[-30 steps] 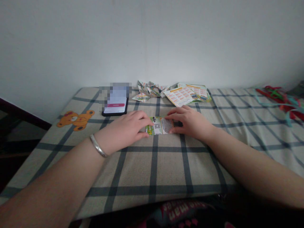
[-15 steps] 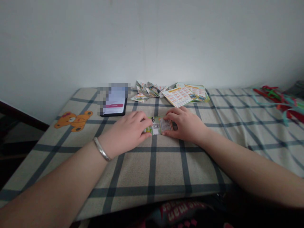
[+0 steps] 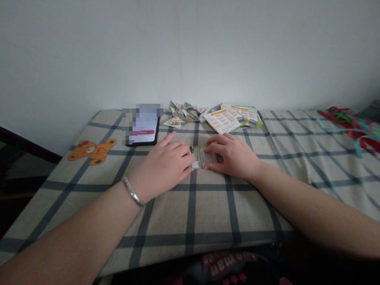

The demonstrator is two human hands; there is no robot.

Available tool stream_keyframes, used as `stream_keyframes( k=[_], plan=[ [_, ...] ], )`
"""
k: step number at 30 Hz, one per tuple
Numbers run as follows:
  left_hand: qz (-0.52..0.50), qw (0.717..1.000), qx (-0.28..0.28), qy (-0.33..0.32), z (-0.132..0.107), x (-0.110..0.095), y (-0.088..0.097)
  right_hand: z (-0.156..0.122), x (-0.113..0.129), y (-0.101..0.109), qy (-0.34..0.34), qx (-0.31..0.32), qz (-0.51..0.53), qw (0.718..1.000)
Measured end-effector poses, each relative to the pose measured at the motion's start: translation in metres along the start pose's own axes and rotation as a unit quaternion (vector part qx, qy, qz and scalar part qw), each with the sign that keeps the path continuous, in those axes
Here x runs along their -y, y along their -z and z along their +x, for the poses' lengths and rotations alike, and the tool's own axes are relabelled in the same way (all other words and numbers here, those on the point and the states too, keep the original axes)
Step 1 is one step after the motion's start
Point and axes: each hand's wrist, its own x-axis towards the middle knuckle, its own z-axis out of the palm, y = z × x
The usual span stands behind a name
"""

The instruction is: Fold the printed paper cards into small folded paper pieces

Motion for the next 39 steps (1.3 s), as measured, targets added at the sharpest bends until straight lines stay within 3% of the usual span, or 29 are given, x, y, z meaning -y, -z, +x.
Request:
stream_keyframes(
  k=[4, 9, 18, 26, 39],
  plan=[
    [-0.014, 1.000, -0.003, -0.015, 0.001, 0.003, -0.004, 0.001, -0.005, -0.002, 0.086, 0.006, 0.028, 0.996],
    [-0.023, 1.000, -0.011, -0.018, 0.002, 0.005, -0.009, 0.002, -0.002, -0.001, 0.118, -0.008, 0.030, 0.993],
    [-0.038, 0.998, -0.032, -0.039, 0.006, 0.002, -0.012, 0.003, 0.001, -0.001, 0.095, 0.005, 0.005, 0.995],
    [-0.047, 0.998, -0.011, -0.027, 0.006, 0.001, -0.010, 0.003, 0.003, -0.001, 0.116, 0.011, 0.028, 0.993],
    [-0.022, 0.997, 0.015, -0.069, 0.006, 0.000, -0.006, 0.004, 0.009, 0.001, 0.109, 0.016, 0.005, 0.994]
  ],
)
